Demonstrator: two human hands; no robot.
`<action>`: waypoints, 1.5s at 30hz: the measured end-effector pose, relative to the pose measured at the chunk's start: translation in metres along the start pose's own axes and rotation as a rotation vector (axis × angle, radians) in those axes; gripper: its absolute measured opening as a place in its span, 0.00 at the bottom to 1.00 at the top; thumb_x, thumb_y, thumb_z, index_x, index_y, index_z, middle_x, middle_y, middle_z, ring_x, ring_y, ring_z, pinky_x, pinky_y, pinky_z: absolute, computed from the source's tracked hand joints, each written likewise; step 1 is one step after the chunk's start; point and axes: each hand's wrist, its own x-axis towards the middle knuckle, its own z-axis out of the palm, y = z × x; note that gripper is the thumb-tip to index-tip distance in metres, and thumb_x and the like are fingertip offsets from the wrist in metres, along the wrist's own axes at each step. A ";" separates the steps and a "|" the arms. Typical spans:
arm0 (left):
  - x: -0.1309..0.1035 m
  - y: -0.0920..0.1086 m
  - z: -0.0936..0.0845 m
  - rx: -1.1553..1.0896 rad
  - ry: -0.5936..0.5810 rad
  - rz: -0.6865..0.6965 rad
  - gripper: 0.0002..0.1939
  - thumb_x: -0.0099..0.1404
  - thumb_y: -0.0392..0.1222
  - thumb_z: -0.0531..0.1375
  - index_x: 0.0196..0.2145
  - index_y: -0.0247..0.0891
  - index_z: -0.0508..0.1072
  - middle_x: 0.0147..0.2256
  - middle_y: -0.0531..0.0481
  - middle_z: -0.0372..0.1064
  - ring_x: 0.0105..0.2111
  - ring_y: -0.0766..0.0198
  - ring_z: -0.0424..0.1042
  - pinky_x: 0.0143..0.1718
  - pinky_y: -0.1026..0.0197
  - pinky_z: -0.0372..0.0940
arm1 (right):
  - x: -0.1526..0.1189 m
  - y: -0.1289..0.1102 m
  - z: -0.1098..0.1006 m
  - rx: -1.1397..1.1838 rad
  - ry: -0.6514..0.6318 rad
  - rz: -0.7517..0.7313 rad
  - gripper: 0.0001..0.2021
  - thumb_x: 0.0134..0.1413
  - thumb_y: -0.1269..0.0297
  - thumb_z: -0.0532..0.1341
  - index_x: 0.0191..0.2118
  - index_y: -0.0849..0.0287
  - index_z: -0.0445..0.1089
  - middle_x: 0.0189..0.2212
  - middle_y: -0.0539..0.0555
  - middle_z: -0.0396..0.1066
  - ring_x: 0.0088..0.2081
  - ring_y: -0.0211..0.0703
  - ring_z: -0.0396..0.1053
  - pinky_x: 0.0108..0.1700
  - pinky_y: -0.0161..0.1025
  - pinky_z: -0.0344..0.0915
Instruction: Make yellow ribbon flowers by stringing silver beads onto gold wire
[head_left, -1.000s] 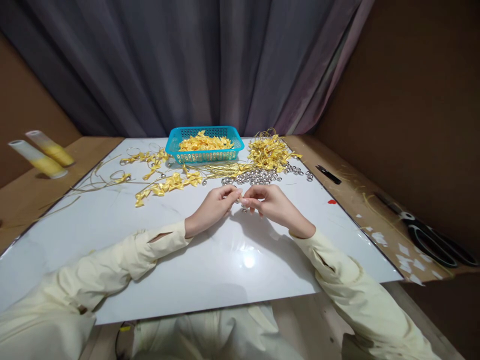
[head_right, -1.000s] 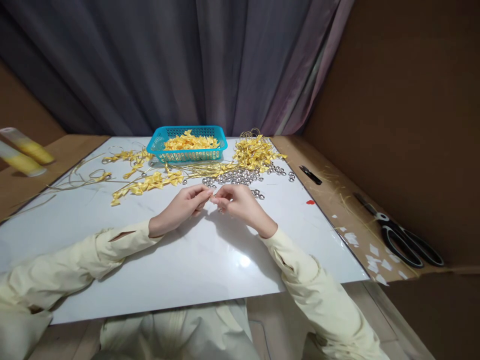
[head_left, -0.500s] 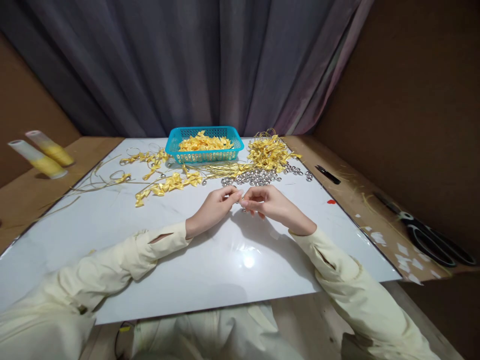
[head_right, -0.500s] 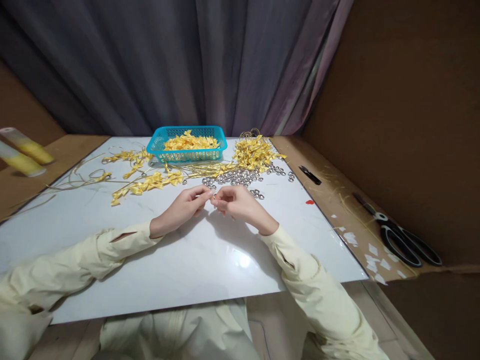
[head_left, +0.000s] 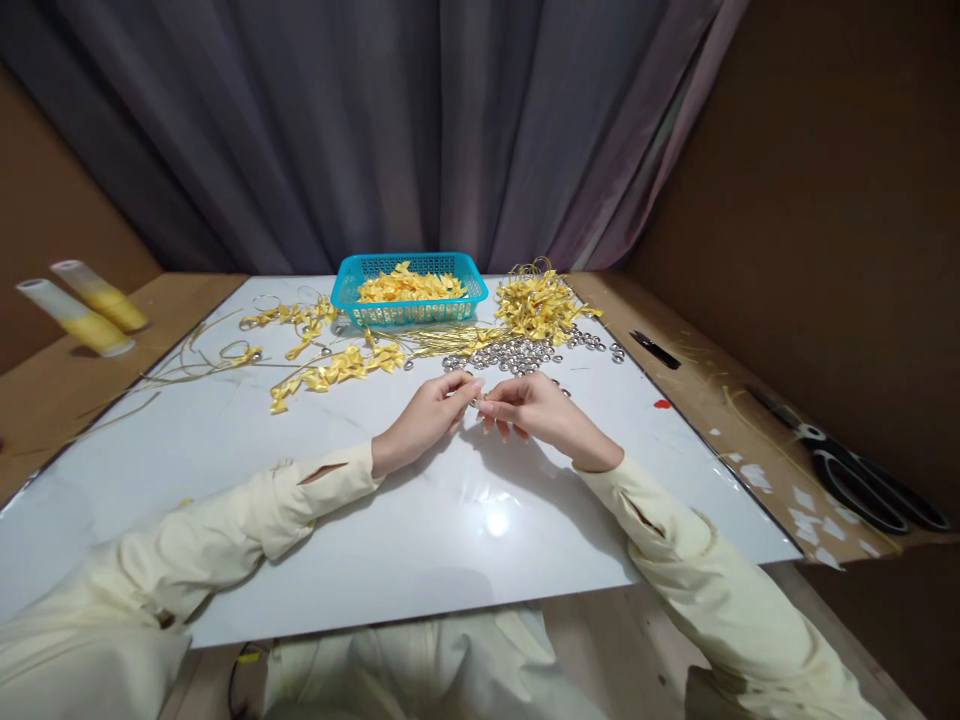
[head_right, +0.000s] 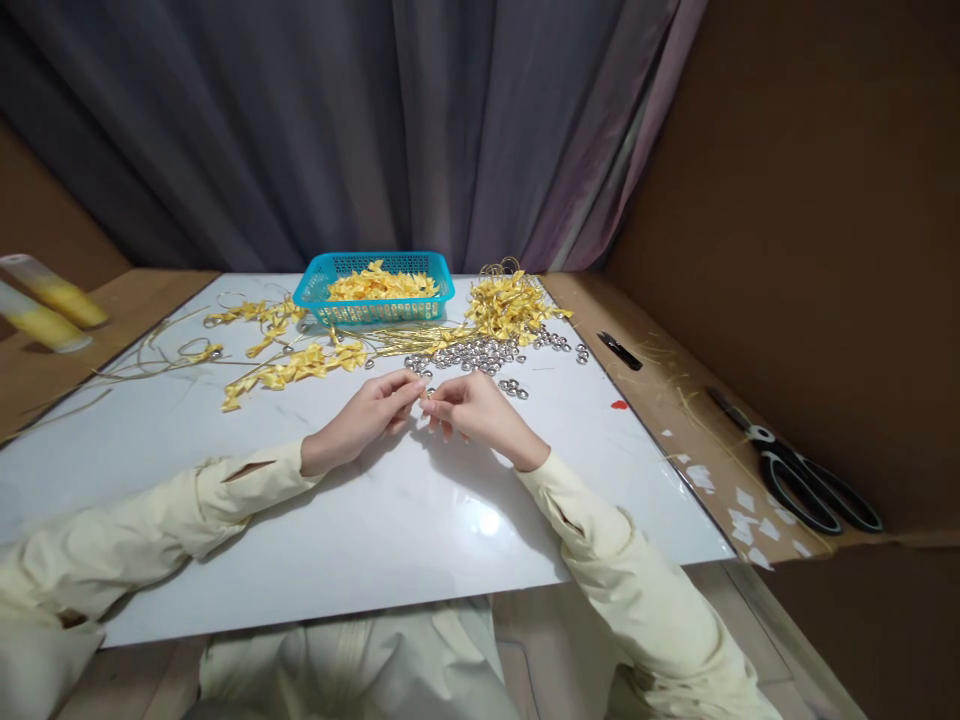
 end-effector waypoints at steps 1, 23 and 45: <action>0.000 -0.001 0.000 0.038 0.007 0.014 0.13 0.65 0.48 0.52 0.28 0.36 0.64 0.18 0.60 0.52 0.17 0.72 0.53 0.20 0.67 0.49 | 0.000 0.000 0.001 0.014 0.000 0.010 0.13 0.53 0.66 0.59 0.21 0.66 0.70 0.12 0.48 0.62 0.13 0.27 0.55 0.18 0.28 0.52; 0.001 -0.020 0.000 0.106 0.028 0.088 0.15 0.65 0.49 0.51 0.27 0.36 0.65 0.20 0.58 0.53 0.21 0.70 0.52 0.23 0.66 0.49 | 0.008 0.006 0.003 0.063 0.070 0.153 0.07 0.51 0.70 0.59 0.31 0.67 0.74 0.14 0.47 0.64 0.13 0.27 0.52 0.15 0.29 0.51; 0.006 -0.020 -0.003 -0.483 -0.106 -0.123 0.15 0.59 0.48 0.62 0.26 0.35 0.64 0.19 0.60 0.46 0.15 0.78 0.42 0.15 0.72 0.40 | 0.003 0.016 0.019 -0.099 0.402 -0.326 0.04 0.49 0.70 0.58 0.33 0.60 0.62 0.29 0.49 0.67 0.21 0.30 0.61 0.25 0.31 0.57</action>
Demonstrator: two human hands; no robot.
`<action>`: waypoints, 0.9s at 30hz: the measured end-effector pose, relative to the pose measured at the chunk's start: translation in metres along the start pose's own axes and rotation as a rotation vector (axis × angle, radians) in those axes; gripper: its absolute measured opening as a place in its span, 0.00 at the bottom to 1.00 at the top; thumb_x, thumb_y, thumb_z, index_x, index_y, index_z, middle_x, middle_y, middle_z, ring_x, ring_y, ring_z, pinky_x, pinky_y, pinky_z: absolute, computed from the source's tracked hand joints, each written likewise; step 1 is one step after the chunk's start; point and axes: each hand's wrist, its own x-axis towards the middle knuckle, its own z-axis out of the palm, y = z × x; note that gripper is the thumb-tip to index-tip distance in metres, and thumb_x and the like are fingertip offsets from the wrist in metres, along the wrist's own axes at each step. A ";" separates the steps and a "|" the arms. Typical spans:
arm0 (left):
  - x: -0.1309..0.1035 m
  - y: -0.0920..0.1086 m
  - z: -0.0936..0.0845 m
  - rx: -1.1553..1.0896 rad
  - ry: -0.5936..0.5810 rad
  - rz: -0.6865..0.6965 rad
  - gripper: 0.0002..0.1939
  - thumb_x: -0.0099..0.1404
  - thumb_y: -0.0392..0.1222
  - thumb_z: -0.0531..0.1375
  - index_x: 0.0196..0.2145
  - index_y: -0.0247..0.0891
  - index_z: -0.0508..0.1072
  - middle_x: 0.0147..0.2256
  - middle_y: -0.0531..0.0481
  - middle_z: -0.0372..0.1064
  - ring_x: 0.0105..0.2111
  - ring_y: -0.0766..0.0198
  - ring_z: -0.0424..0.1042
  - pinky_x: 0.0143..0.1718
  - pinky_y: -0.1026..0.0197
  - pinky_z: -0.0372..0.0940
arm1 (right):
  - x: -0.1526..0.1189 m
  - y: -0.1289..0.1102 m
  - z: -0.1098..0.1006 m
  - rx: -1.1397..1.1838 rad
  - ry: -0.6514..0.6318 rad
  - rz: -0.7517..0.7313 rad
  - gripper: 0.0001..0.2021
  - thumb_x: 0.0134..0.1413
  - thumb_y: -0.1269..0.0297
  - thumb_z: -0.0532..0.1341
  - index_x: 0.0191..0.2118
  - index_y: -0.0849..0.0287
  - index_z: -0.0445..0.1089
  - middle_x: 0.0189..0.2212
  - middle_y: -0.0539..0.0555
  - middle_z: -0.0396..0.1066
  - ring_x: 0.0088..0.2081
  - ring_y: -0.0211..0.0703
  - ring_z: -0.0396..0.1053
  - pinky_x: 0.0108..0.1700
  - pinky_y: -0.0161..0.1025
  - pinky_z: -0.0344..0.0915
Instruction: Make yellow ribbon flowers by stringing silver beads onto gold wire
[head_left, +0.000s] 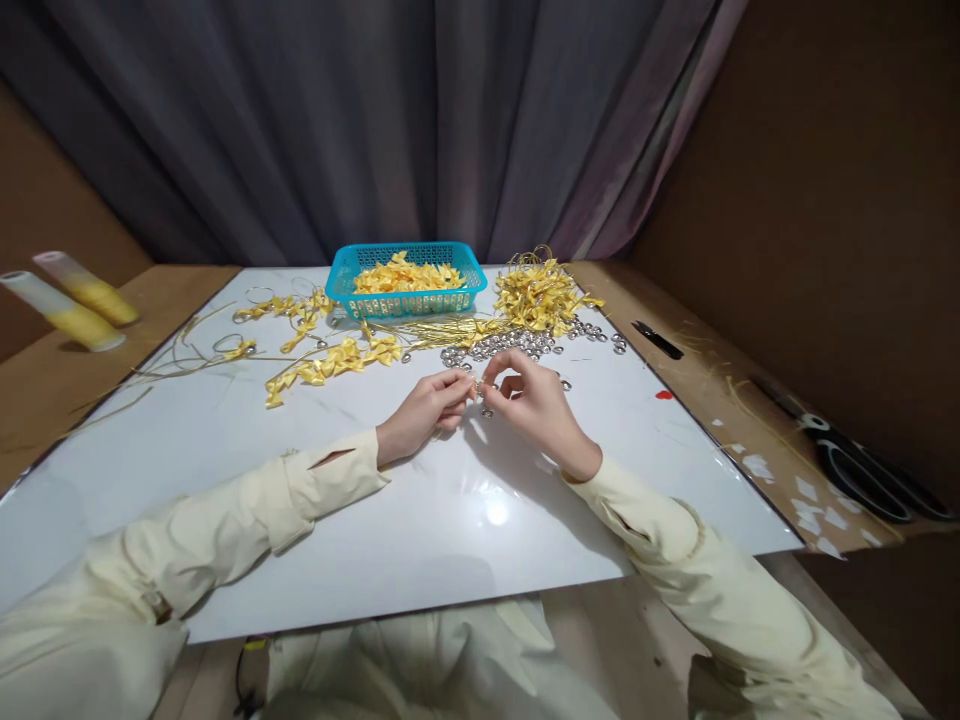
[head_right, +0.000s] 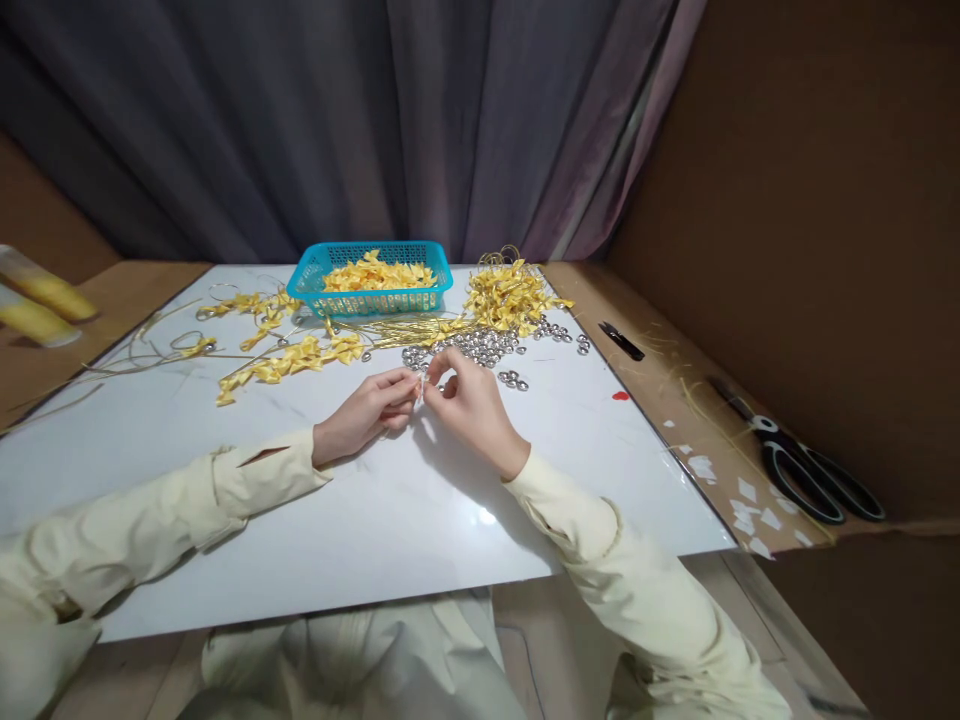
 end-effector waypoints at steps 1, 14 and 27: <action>0.000 0.000 0.000 -0.008 -0.001 -0.003 0.14 0.59 0.47 0.62 0.26 0.34 0.64 0.20 0.60 0.46 0.15 0.78 0.42 0.15 0.72 0.41 | -0.001 0.000 0.000 -0.053 0.007 -0.061 0.05 0.50 0.70 0.58 0.35 0.60 0.63 0.29 0.49 0.67 0.22 0.31 0.61 0.27 0.31 0.58; 0.002 -0.002 -0.003 -0.058 -0.013 -0.013 0.13 0.60 0.46 0.62 0.27 0.33 0.66 0.20 0.60 0.47 0.16 0.78 0.42 0.14 0.74 0.42 | -0.005 0.006 0.005 -0.334 0.075 -0.305 0.13 0.57 0.71 0.53 0.43 0.64 0.72 0.34 0.57 0.70 0.30 0.38 0.65 0.33 0.35 0.61; 0.002 0.000 -0.002 -0.122 0.003 -0.055 0.12 0.59 0.43 0.63 0.27 0.33 0.66 0.21 0.59 0.48 0.16 0.78 0.42 0.13 0.75 0.42 | -0.006 0.012 0.011 -0.404 0.132 -0.363 0.13 0.58 0.71 0.52 0.43 0.64 0.73 0.30 0.56 0.68 0.29 0.38 0.64 0.32 0.34 0.60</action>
